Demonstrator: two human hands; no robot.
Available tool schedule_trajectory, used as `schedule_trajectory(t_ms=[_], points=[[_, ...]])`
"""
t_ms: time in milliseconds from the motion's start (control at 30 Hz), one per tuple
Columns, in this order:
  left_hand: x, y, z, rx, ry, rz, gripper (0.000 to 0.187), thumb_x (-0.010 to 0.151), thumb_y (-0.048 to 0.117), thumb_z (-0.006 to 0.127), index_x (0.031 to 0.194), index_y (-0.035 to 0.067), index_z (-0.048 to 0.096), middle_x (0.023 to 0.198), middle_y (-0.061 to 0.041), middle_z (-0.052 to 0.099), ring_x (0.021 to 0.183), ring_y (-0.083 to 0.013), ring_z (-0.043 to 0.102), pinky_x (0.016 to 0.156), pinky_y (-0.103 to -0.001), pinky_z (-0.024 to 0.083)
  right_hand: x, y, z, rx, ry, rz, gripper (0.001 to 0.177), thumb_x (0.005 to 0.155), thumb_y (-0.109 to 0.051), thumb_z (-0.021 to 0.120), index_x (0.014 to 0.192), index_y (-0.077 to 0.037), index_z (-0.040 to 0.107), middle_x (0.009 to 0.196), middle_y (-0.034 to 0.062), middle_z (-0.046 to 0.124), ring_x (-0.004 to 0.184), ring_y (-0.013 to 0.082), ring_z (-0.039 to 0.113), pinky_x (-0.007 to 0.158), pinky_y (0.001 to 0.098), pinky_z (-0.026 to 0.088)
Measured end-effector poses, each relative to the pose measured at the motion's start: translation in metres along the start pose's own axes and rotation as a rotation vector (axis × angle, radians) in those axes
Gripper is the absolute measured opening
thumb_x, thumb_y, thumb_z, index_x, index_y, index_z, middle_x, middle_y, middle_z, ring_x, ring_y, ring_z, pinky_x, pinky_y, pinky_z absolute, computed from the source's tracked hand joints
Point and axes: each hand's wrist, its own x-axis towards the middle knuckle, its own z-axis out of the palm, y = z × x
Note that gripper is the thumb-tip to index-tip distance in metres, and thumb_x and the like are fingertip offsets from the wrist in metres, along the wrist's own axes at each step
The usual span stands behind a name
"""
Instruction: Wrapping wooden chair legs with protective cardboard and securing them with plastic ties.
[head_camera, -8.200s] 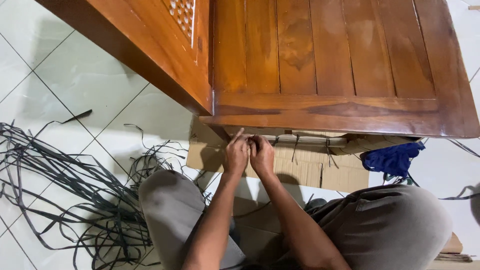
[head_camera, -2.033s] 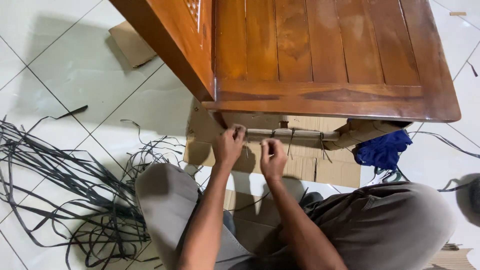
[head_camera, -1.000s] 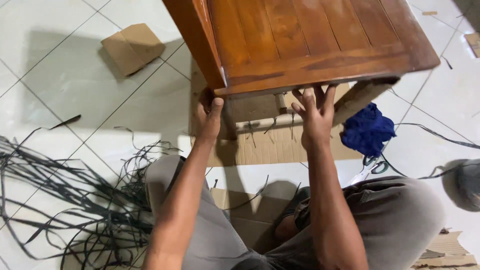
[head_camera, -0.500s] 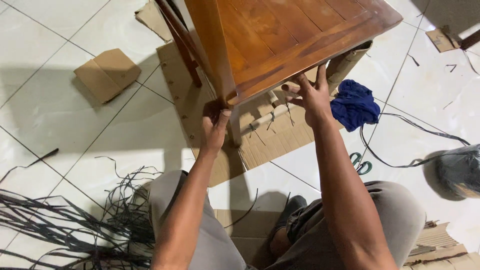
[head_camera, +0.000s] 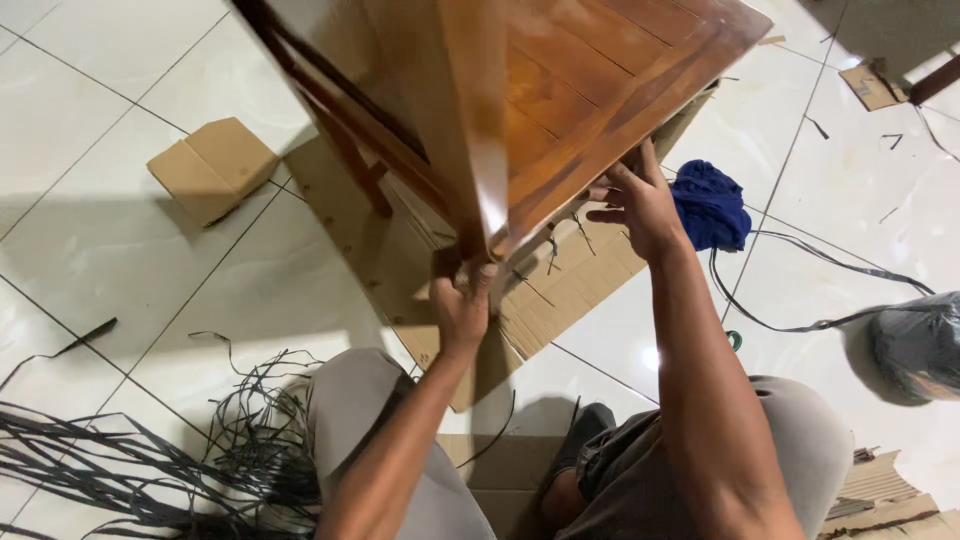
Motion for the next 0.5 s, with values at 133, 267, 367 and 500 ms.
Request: schedule_trajectory(t_ms=[133, 267, 367, 500], points=[[-0.018, 0.003, 0.007, 0.01, -0.007, -0.021, 0.069, 0.084, 0.045, 0.081, 0.128, -0.005, 0.061, 0.125, -0.029, 0.064, 0.126, -0.0415, 0.059, 0.109, -0.056, 0.044, 0.002, -0.001, -0.011, 0.017, -0.027, 0.03, 0.077, 0.101, -0.032, 0.066, 0.162, -0.044, 0.02, 0.117, 0.0096, 0.067, 0.094, 0.0291, 0.076, 0.08, 0.0565, 0.063], [-0.009, -0.03, 0.009, -0.114, -0.006, 0.017, 0.032, 0.094, 0.03, 0.072, 0.111, 0.004, 0.067, 0.105, -0.014, 0.068, 0.109, -0.0243, 0.065, 0.101, -0.047, 0.049, 0.011, 0.017, -0.014, 0.087, -0.045, 0.044, 0.076, 0.102, -0.041, 0.065, 0.162, -0.044, 0.019, 0.12, 0.01, 0.068, 0.098, 0.0286, 0.075, 0.086, 0.059, 0.06], [0.0, -0.058, 0.004, -0.121, -0.021, 0.031, 0.021, 0.102, 0.02, 0.062, 0.107, 0.0, 0.068, 0.101, -0.017, 0.069, 0.108, -0.0236, 0.064, 0.097, -0.046, 0.05, 0.02, 0.067, -0.008, 0.155, 0.055, 0.065, 0.065, 0.102, -0.049, 0.064, 0.157, -0.035, 0.033, 0.113, 0.0076, 0.07, 0.094, 0.0233, 0.075, 0.087, 0.053, 0.06], [-0.001, -0.122, 0.016, -0.543, -0.026, -0.152, 0.042, 0.111, 0.01, 0.05, 0.141, -0.017, 0.04, 0.145, -0.025, 0.048, 0.14, -0.0281, 0.041, 0.119, -0.051, 0.035, 0.003, 0.112, 0.016, 0.23, 0.266, 0.118, 0.081, 0.097, -0.051, 0.071, 0.155, -0.006, 0.037, 0.111, 0.0107, 0.069, 0.089, 0.0215, 0.073, 0.077, 0.0394, 0.063]])
